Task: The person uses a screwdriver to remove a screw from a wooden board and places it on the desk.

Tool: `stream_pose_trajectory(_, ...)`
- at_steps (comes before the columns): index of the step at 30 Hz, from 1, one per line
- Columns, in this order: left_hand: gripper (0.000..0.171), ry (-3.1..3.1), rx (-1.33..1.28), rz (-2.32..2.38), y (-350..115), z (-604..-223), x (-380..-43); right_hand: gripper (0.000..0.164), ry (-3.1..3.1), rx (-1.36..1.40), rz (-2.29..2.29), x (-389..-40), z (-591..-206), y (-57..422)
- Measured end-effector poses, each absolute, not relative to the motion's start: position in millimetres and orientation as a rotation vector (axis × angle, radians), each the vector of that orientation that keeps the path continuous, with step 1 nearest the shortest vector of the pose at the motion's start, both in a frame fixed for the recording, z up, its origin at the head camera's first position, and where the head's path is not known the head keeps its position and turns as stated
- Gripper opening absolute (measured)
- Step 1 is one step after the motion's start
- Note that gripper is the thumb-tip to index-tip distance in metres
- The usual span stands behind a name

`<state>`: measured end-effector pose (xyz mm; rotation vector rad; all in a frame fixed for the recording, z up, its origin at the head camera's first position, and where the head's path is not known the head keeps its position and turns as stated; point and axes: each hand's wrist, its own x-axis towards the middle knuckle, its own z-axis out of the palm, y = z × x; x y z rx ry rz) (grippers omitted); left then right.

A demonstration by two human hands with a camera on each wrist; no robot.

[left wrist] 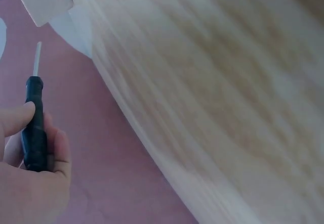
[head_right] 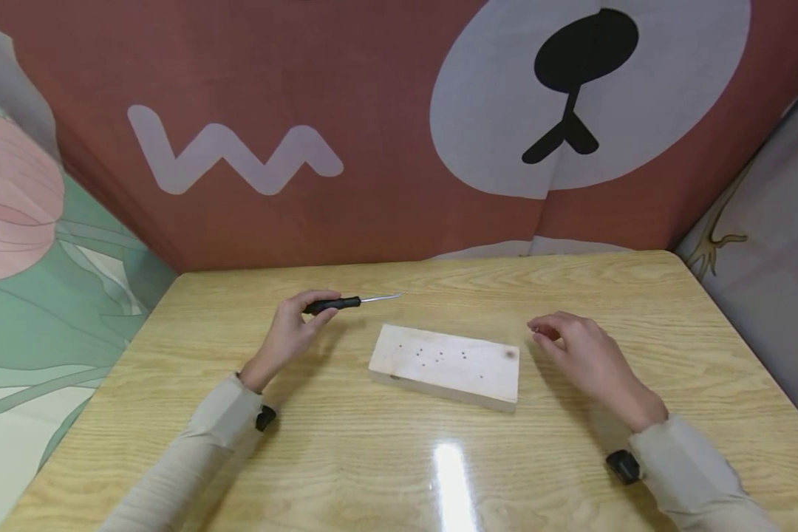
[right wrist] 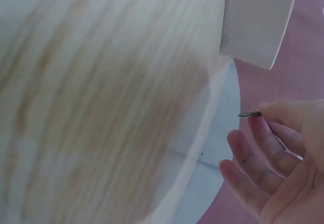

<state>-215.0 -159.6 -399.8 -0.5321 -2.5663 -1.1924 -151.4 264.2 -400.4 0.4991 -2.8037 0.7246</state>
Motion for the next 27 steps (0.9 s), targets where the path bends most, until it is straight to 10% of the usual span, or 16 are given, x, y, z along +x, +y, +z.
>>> stream_pose_trajectory(27, 0.024, -2.887, -0.481, -1.033, -169.8, -400.6, -217.5, 0.018, -2.988, 0.58, 0.657, -165.4, -409.6, 278.1)
